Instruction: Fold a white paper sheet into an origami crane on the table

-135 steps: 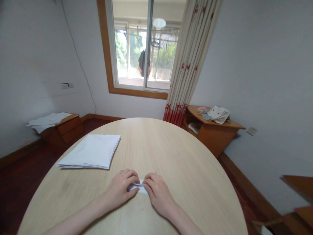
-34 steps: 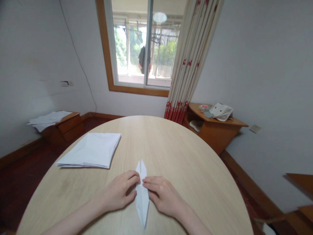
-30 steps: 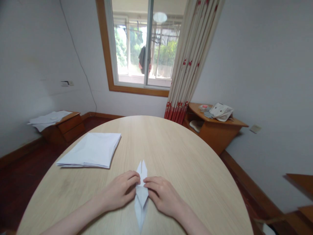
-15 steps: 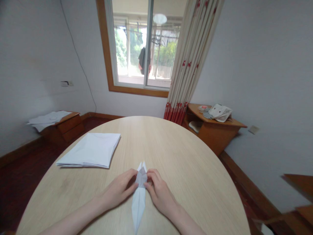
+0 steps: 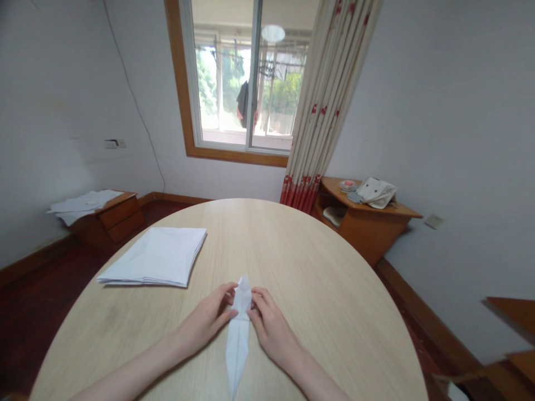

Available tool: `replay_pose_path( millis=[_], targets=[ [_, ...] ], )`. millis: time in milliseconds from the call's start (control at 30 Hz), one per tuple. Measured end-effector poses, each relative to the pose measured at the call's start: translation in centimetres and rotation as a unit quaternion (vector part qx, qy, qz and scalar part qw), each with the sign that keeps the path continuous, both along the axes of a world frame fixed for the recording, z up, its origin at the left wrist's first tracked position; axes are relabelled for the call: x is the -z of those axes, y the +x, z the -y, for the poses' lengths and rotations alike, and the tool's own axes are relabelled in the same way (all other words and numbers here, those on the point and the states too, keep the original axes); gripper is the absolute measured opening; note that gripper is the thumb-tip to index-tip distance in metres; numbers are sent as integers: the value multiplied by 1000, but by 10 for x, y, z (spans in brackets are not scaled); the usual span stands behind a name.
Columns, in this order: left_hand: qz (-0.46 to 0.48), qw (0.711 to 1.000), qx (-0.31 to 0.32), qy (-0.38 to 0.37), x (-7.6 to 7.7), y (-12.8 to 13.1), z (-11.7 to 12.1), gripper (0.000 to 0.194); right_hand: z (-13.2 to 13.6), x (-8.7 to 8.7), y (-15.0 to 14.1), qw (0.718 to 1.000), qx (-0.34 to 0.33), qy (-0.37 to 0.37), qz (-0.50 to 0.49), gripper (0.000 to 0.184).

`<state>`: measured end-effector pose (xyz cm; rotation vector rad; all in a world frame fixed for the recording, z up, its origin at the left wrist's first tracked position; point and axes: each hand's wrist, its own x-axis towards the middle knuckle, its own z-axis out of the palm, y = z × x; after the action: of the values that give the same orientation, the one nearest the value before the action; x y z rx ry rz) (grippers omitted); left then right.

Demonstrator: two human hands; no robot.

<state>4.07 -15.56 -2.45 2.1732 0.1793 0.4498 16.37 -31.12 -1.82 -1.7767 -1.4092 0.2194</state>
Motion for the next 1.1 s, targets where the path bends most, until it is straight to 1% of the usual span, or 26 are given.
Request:
replay_pose_path(
  millis=[133, 267, 433, 500, 600, 733, 833, 967, 1100],
  targets=[
    [6, 1000, -1, -19, 4, 2, -1, 54, -1, 4, 1, 1000, 9, -9, 13, 34],
    [31, 999, -6, 5, 5, 1, 0, 55, -1, 11, 4, 999, 29, -13, 34, 40],
    [62, 991, -18, 113, 4, 0, 0, 55, -1, 16, 5, 995, 41, -13, 86, 42],
    [53, 987, -18, 152, 6, 0, 0, 51, 0, 16, 4, 993, 38, -16, 114, 40],
    [29, 976, -17, 217, 10, 0, -2, 41, 1, 15, 4, 988, 25, -23, 150, 39],
    [16, 955, -25, 295, 14, 1, -3, 34, 0, 14, 3, 985, 16, -38, 167, 40],
    [11, 949, -33, 312, 13, 0, -3, 33, -1, 12, 3, 984, 15, -67, 162, 40],
    [-13, 945, -40, 323, 8, -1, -3, 32, -2, 8, 4, 981, 18, -105, 163, 40],
    [-39, 944, -40, 325, 3, 0, -3, 35, -2, 5, 5, 972, 42, -150, 178, 39]
  ],
)
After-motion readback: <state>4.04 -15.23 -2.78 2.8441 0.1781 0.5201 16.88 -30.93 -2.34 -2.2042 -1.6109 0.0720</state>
